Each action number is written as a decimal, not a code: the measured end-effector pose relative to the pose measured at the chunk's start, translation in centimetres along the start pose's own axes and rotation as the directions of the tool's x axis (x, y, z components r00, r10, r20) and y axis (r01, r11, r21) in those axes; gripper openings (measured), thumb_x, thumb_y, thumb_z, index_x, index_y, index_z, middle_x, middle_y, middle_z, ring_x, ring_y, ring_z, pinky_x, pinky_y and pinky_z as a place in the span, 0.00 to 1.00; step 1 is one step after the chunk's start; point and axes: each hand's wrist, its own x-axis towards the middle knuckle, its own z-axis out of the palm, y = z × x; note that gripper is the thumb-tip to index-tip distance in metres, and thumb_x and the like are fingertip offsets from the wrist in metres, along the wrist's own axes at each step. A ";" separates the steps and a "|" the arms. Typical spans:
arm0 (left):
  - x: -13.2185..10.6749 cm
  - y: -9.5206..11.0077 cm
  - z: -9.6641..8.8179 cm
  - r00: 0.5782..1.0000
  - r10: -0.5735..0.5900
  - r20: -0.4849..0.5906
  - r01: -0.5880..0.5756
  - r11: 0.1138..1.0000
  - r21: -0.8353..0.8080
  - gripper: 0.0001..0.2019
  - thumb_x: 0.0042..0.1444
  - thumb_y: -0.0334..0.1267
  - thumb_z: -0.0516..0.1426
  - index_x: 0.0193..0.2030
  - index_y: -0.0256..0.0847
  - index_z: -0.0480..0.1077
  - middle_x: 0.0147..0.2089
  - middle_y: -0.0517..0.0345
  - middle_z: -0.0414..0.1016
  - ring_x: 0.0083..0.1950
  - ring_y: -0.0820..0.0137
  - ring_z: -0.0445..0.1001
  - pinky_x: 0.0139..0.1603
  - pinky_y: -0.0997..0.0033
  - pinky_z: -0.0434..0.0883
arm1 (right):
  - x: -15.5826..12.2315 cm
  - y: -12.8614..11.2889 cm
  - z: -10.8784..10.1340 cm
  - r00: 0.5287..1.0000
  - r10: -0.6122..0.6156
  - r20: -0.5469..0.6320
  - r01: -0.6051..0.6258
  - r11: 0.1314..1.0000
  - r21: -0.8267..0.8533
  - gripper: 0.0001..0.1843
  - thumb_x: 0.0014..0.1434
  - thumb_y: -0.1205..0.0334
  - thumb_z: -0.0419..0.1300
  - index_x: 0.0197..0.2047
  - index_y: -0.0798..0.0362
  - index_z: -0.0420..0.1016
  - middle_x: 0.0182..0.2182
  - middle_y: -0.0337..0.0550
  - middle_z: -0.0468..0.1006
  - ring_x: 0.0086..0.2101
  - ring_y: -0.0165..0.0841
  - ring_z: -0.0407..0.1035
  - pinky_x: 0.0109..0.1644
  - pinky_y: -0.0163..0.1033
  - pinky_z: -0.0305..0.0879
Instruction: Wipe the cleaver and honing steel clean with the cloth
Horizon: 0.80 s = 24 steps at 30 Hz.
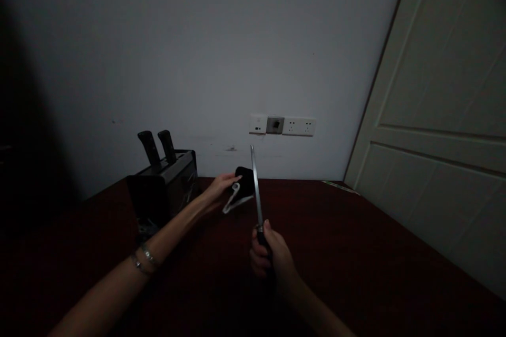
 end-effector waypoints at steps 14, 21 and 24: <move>-4.9 -3.5 2.6 0.838 -0.252 0.485 0.332 0.939 -0.086 0.15 0.39 0.29 0.64 0.38 0.30 0.73 0.34 0.50 0.74 0.35 0.70 0.73 0.43 0.70 0.66 | -0.4 -0.5 0.3 0.996 0.034 -0.084 -0.036 0.999 -0.031 0.31 0.36 0.33 0.61 0.28 0.52 0.59 0.10 0.24 0.56 0.10 0.18 0.46 0.11 0.26 0.45; -5.2 -3.5 3.6 0.919 -0.283 0.276 0.307 0.950 -0.050 0.11 0.35 0.30 0.65 0.29 0.30 0.73 0.28 0.53 0.73 0.30 0.72 0.72 0.32 0.77 0.65 | -0.1 -0.2 0.2 0.995 0.062 -0.076 -0.066 0.996 -0.054 0.32 0.32 0.31 0.60 0.24 0.51 0.57 0.09 0.25 0.56 0.09 0.18 0.45 0.10 0.27 0.44; -5.5 -3.4 4.3 0.950 -0.242 0.198 0.251 0.968 -0.019 0.11 0.36 0.32 0.65 0.28 0.30 0.73 0.26 0.54 0.73 0.26 0.75 0.69 0.28 0.79 0.63 | 0.0 0.0 0.1 0.993 0.055 -0.108 -0.061 0.997 -0.047 0.32 0.31 0.31 0.61 0.23 0.51 0.57 0.09 0.25 0.56 0.09 0.18 0.45 0.10 0.27 0.45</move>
